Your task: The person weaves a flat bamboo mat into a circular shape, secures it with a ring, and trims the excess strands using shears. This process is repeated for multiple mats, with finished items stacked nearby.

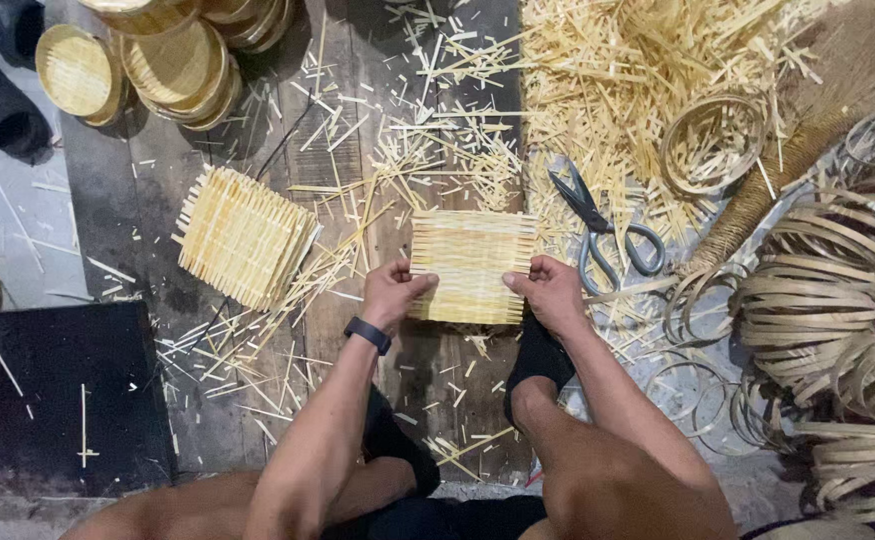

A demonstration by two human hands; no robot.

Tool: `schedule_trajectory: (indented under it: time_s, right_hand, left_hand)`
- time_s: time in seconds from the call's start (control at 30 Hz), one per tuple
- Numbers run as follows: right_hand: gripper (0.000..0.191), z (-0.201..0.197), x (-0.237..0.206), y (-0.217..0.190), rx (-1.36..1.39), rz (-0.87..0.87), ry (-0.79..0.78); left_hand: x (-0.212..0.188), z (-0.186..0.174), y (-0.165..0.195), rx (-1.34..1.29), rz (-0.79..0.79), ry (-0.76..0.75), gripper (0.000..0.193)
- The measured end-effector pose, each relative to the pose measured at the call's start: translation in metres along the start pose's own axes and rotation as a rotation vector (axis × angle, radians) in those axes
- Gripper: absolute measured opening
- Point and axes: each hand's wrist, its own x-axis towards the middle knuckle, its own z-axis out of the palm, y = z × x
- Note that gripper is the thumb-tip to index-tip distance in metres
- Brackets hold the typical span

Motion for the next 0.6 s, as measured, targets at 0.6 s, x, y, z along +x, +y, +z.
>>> schedule_trajectory:
  time_s: [0.6]
  right_hand:
    - [0.032, -0.136, -0.064, -0.091, -1.129, -0.371, -0.019]
  left_hand:
    - [-0.017, 0.004, 0.009, 0.216, 0.239, 0.238, 0.064]
